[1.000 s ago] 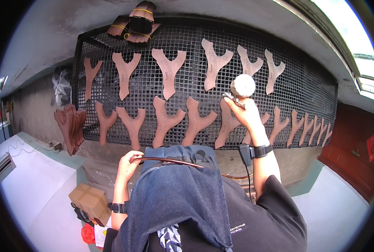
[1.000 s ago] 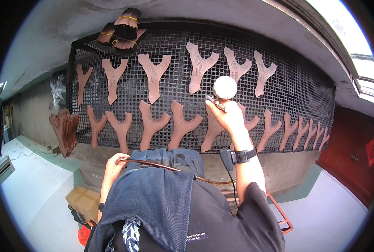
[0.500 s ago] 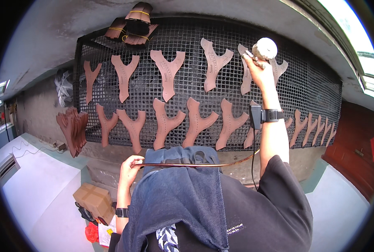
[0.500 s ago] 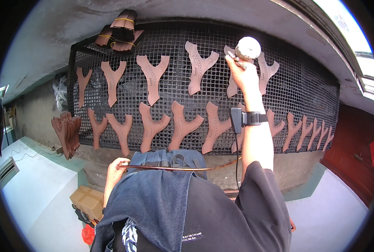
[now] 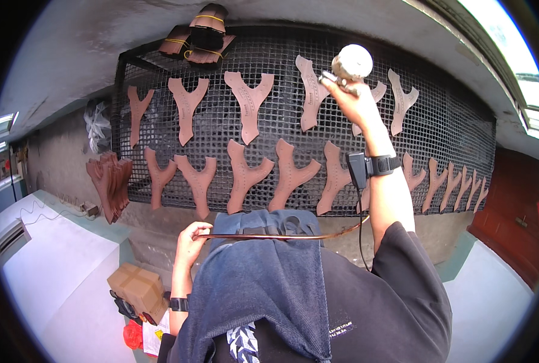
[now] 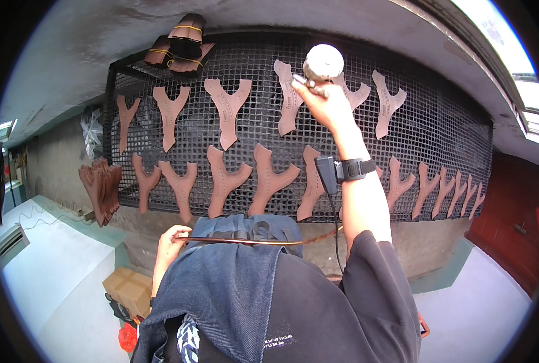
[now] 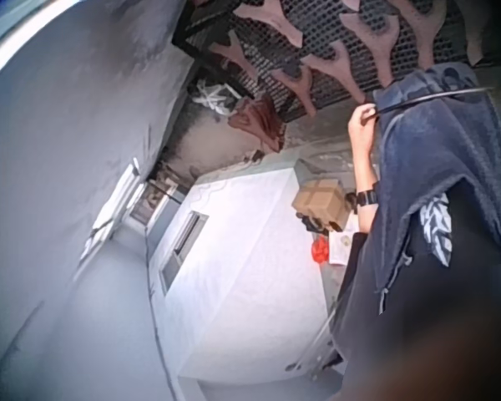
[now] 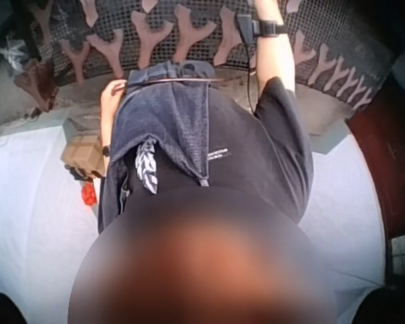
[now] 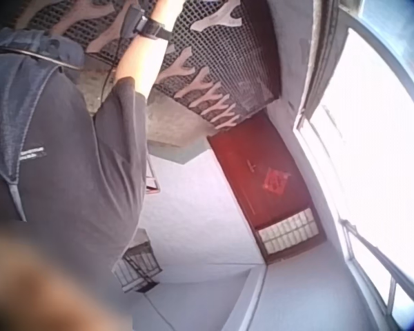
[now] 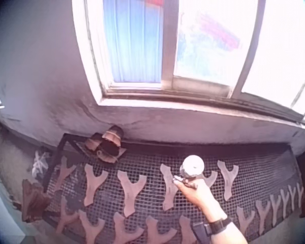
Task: Spraying a liquid finish or adhesive onto cut shoe upper components arranged on a mesh rack.
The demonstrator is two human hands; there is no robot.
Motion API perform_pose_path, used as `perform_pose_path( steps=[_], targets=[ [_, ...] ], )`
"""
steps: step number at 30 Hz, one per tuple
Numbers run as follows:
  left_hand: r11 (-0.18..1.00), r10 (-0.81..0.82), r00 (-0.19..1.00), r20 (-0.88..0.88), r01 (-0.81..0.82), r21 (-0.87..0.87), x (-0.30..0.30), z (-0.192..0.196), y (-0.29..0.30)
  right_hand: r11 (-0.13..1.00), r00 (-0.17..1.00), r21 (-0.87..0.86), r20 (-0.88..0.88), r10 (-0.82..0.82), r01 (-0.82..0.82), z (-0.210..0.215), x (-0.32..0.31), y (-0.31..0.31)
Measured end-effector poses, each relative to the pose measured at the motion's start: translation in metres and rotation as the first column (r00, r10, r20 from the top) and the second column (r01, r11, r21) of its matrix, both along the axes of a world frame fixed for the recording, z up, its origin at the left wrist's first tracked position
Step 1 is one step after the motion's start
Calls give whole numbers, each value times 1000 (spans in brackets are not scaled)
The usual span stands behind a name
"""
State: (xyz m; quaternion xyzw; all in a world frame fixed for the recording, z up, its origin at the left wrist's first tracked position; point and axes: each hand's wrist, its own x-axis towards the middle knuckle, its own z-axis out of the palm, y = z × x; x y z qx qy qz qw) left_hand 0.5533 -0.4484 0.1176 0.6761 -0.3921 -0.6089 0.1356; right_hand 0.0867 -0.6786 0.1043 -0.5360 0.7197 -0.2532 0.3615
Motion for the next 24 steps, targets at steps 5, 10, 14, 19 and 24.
perform_pose_path(
  steps=[5,10,14,19,24],
  targets=[
    [999,22,998,-53,-23,-25,15,-8,7,1000,1000,26,20,-2,2,-16,21,51],
    [999,-25,998,-54,22,-48,34,-17,7,994,991,83,105,-79,71,-6,50,100],
    [993,-98,992,-82,91,-80,59,-19,1,993,985,5,129,-118,118,-8,76,126],
    [981,-141,980,-140,119,-153,113,-34,1,986,984,-3,65,-169,169,4,124,147],
    [987,-92,982,-167,68,-145,168,-37,8,987,987,29,-30,-156,157,-2,169,157]
  ],
)
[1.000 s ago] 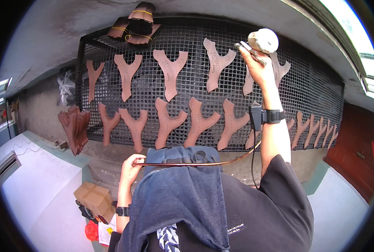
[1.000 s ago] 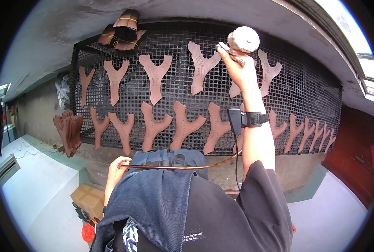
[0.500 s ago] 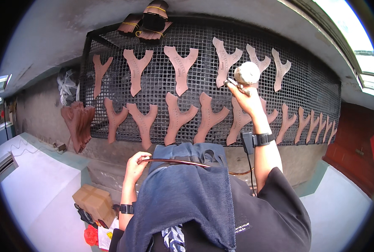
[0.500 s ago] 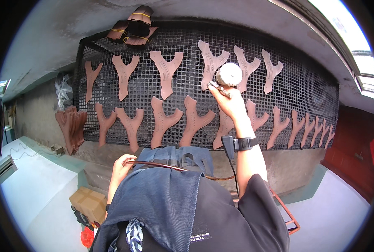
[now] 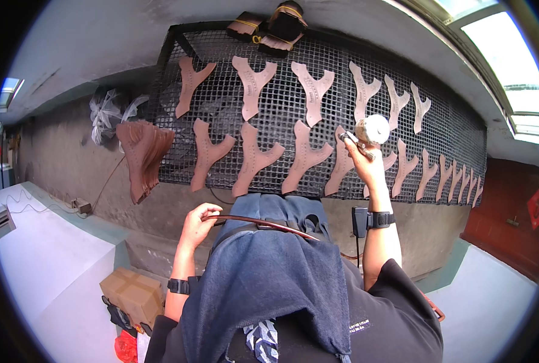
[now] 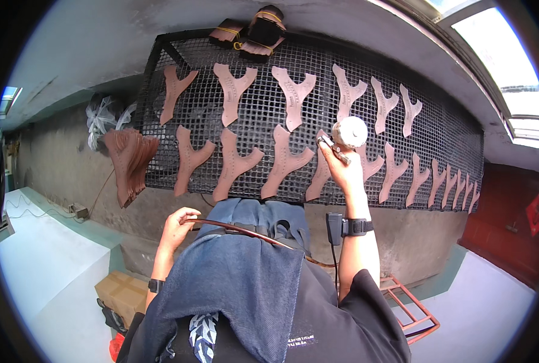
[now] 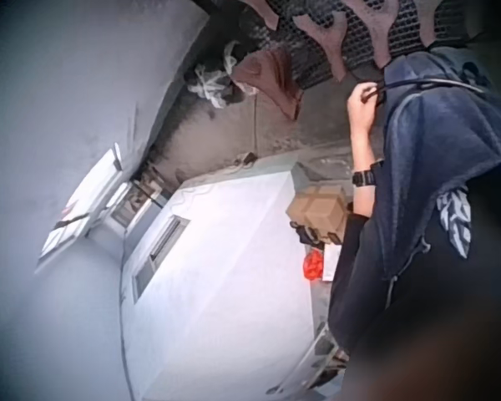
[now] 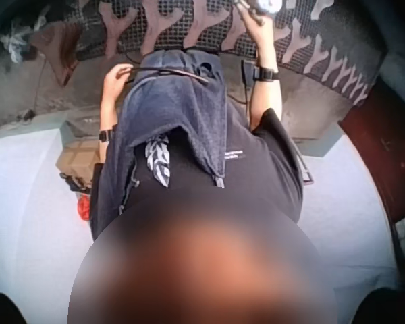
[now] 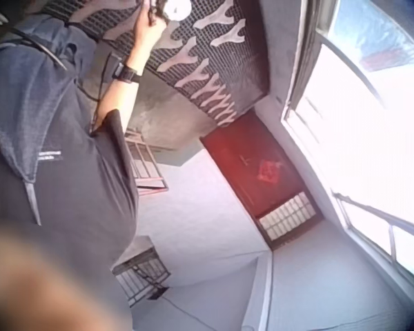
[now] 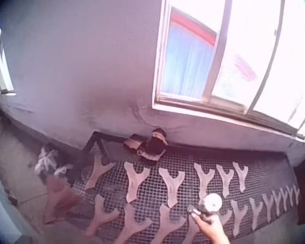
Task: Spraying a liquid finish or adhesive onto cut shoe upper components arranged on a mesh rack.
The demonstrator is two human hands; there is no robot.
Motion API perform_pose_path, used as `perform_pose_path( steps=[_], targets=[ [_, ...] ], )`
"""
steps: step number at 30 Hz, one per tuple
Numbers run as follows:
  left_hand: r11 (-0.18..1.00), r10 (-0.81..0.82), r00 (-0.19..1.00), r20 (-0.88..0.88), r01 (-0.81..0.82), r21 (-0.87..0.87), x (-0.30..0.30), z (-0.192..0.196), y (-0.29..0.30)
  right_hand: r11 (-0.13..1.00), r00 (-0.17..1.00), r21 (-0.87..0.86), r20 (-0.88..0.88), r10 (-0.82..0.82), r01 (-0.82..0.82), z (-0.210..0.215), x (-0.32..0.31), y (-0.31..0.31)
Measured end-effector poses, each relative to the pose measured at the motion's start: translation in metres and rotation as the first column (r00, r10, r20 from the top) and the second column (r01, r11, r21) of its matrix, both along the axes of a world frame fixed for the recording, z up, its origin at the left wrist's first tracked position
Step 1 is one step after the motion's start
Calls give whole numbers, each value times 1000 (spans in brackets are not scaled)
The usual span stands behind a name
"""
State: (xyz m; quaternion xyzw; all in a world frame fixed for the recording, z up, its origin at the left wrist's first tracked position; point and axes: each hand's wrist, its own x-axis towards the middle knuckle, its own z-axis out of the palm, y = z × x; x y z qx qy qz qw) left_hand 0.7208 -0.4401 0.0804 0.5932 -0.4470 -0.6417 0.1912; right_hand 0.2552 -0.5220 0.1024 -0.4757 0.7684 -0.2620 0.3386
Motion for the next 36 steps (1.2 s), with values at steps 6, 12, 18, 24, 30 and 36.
perform_pose_path(
  steps=[6,12,18,24,30,36],
  targets=[
    [1000,-5,1000,-7,5,-19,30,-1,2,995,999,-94,41,-34,38,7,36,-12],
    [1000,24,1000,-8,-24,-19,21,3,-27,994,999,-95,8,-51,51,16,23,-67],
    [996,71,993,95,-75,41,-6,16,-34,981,996,-186,-46,-73,63,15,-2,-143],
    [992,100,990,103,-107,64,-25,22,-39,991,983,-79,-163,89,-103,10,-4,-191],
    [984,147,983,111,-157,84,-32,21,-36,979,970,43,-132,204,-200,10,-10,-175],
    [984,143,985,96,-152,97,-35,22,-36,992,971,-19,-209,115,-121,-5,-34,-189]
  ],
)
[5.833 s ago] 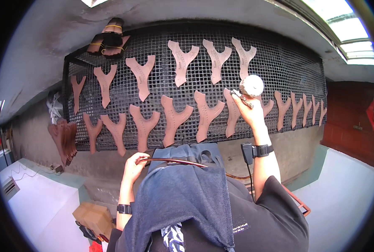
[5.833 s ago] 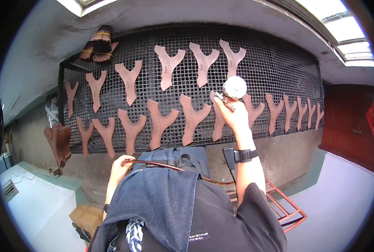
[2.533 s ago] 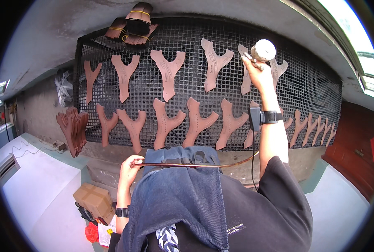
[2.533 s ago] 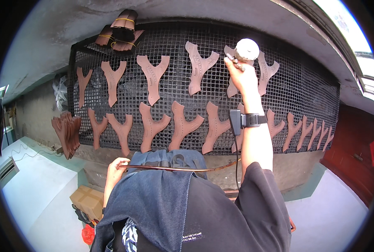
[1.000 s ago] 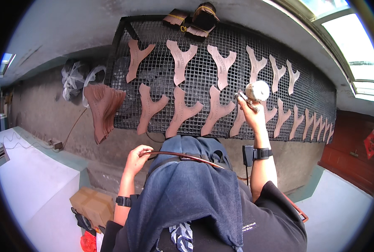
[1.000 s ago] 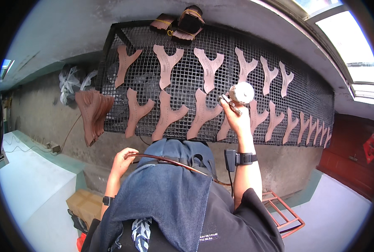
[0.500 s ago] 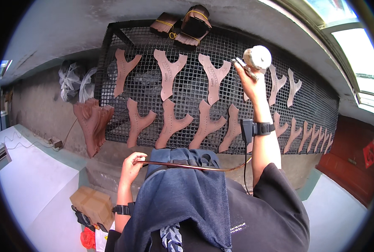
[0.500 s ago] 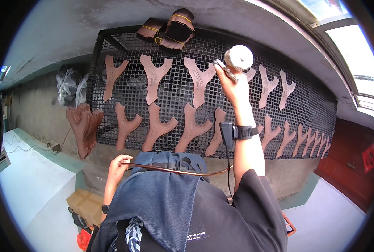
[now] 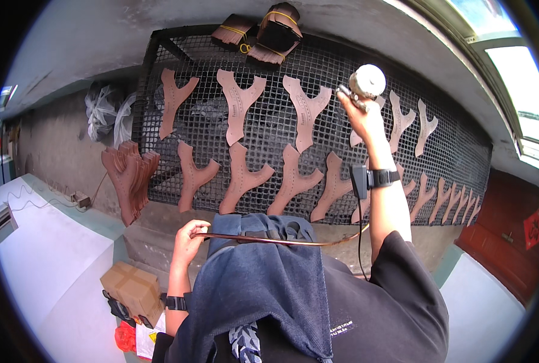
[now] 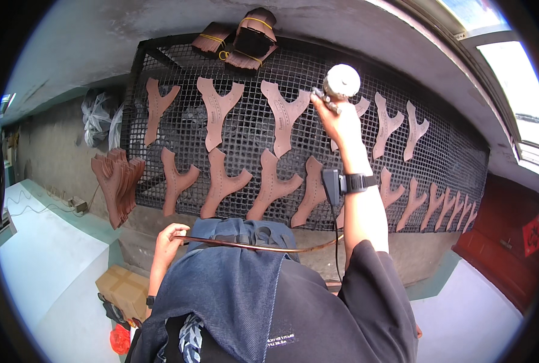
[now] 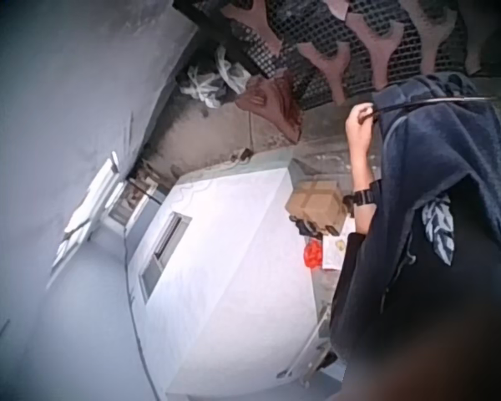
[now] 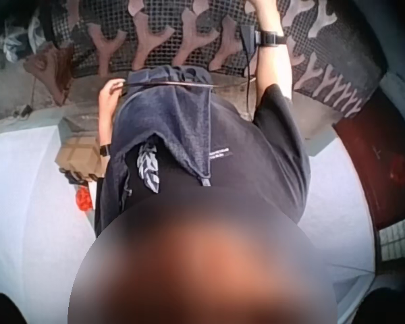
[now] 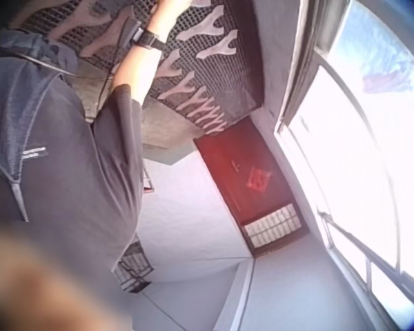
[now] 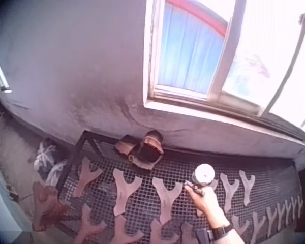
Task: Spraying a liquid finish or adhesive onto cut shoe upper components arranged on a mesh rack.
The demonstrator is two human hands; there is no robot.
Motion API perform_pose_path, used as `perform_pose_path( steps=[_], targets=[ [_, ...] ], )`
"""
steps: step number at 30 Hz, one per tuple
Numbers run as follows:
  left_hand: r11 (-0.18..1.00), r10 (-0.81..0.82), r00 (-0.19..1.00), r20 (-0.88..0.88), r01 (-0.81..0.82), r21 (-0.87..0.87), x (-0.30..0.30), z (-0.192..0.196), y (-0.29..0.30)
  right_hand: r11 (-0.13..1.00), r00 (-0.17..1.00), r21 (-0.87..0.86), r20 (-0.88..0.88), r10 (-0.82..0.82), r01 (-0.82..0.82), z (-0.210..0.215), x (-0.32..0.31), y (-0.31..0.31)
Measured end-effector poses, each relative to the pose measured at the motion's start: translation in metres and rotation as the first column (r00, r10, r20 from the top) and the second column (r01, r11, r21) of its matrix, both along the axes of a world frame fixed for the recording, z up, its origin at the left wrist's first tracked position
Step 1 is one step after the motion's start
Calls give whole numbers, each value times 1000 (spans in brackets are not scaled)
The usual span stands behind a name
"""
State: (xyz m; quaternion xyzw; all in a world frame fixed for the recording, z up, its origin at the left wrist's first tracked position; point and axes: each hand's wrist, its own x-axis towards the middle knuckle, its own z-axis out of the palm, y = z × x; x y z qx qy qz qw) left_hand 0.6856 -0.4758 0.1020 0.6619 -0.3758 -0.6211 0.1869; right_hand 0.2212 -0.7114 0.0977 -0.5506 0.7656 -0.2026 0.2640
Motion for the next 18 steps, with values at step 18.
perform_pose_path(
  steps=[18],
  targets=[
    [998,63,997,43,-63,-12,1,4,24,967,964,9,87,252,-253,-9,54,-36]
  ],
)
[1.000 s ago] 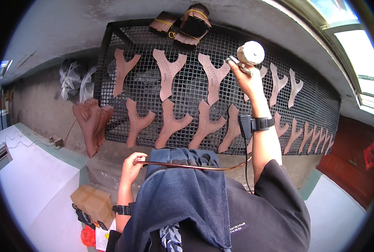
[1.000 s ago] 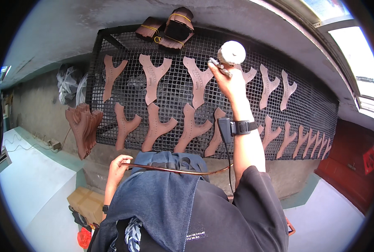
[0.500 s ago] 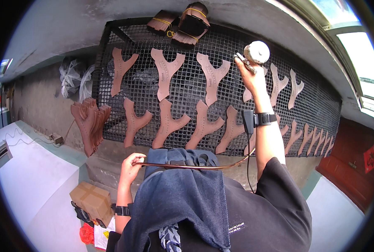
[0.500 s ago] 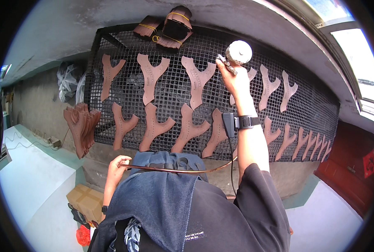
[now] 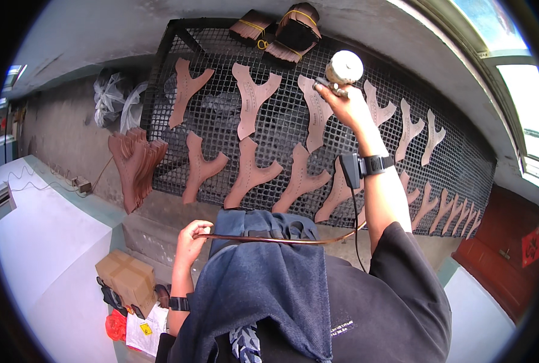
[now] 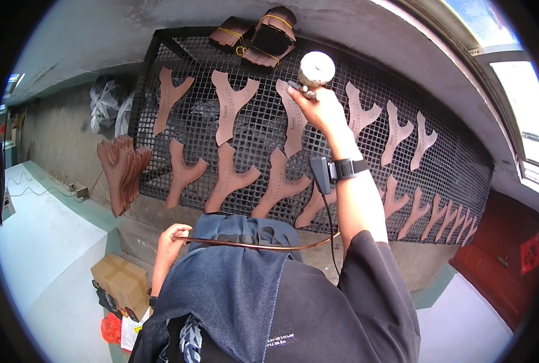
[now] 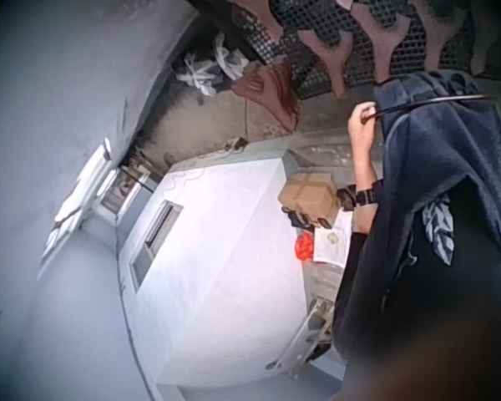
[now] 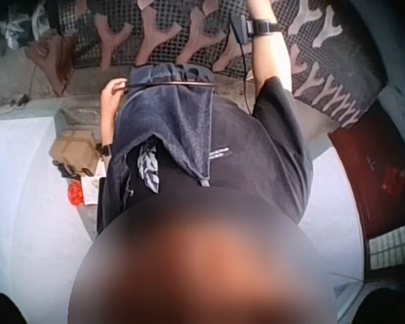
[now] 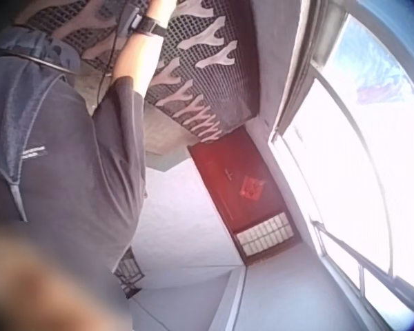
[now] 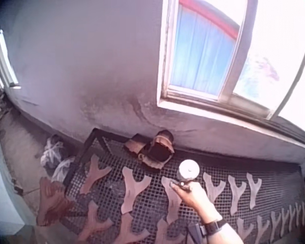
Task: Spraying a liquid finish or adhesive onto cut shoe upper components arranged on a mesh rack.
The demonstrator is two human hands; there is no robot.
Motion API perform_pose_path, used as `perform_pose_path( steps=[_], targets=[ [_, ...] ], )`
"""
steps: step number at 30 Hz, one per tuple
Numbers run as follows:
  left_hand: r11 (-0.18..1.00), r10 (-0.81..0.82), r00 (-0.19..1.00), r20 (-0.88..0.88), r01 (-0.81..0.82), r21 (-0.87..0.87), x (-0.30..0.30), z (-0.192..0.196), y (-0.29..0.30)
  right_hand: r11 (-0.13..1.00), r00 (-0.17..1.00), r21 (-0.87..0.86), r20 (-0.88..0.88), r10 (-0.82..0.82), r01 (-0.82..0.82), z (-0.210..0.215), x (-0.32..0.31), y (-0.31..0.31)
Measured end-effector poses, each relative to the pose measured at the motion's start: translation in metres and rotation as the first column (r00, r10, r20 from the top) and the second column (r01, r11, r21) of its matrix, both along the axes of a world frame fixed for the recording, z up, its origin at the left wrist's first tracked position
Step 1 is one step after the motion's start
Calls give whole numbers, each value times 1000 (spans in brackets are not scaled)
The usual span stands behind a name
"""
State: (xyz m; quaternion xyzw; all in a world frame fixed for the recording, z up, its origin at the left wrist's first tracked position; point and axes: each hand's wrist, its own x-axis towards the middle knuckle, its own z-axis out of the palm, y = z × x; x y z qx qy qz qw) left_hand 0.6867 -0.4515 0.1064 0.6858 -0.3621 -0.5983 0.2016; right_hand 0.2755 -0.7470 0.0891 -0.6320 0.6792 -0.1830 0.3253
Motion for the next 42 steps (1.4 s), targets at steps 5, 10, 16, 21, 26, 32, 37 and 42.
perform_pose_path(
  steps=[5,10,16,21,26,32,37,42],
  targets=[
    [1000,-3,999,-42,2,-22,-1,-8,1,998,999,60,-25,-23,24,15,-10,52],
    [998,-56,997,-47,54,-30,0,-10,-11,989,1000,148,25,-14,10,28,-13,105],
    [992,-126,991,-54,126,-16,8,-12,-20,985,1000,171,0,-16,16,22,-15,155],
    [986,-163,986,-33,163,-16,7,-8,-24,972,996,221,-65,-69,81,27,-25,180],
    [986,-169,985,-39,169,-4,5,-5,-28,976,989,179,-100,-108,125,29,-27,177],
    [986,-164,986,-35,164,13,5,-12,-24,989,992,97,-67,-107,113,18,-27,139],
    [990,-142,990,-18,142,3,0,-3,-19,974,976,137,-149,-157,178,9,-37,89],
    [997,-78,997,-20,78,8,0,-6,-10,940,938,13,-70,-338,340,-1,-69,54]
  ],
)
